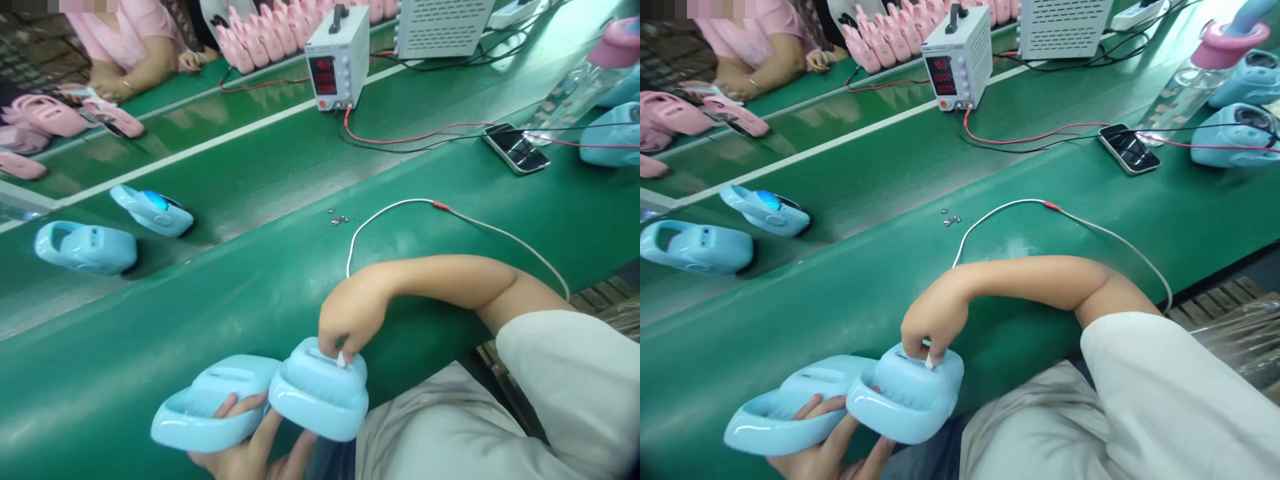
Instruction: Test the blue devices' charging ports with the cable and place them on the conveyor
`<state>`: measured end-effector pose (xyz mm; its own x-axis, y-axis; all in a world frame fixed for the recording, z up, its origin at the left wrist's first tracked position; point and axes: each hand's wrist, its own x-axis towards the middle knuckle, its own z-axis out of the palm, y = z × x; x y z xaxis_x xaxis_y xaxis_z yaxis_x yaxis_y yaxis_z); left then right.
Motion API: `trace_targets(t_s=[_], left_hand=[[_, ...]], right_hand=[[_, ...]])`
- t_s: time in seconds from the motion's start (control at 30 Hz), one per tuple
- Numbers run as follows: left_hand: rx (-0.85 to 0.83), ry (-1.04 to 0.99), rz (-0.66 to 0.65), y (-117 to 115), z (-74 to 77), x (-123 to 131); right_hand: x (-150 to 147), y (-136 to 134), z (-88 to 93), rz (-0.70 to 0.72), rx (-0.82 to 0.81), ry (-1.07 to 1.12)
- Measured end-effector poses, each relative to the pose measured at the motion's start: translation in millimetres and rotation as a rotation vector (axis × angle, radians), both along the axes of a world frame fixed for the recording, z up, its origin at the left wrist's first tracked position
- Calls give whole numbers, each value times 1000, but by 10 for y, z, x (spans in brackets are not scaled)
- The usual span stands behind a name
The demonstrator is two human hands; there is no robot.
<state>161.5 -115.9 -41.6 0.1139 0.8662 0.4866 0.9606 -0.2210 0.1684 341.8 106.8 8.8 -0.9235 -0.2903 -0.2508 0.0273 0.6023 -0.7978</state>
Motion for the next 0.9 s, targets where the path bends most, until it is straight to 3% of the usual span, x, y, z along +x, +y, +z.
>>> trace_targets(t_s=[0.07, 0.1, 0.17, 0.27, 0.5, 0.9], left_hand=[[-3, -2, -8, -2, 24, 24], [0, -15, -11, -7, 32, 25], [2, -50, -19, -17, 41, 8], [2, -90, -60, -21, 31, -42], [53, -115, -108, -7, -44, -98], [101, -40, -163, 32, -35, -147]], right_hand=[[-61, 178, -62, 113, -90, -27], [-85, 255, -91, 89, -117, -32], [-138, 339, -127, -86, -101, 9], [-285, 235, -126, -275, 39, 153], [-734, -256, -167, -126, 260, 272], [-739, -309, -83, -93, 367, 254]])
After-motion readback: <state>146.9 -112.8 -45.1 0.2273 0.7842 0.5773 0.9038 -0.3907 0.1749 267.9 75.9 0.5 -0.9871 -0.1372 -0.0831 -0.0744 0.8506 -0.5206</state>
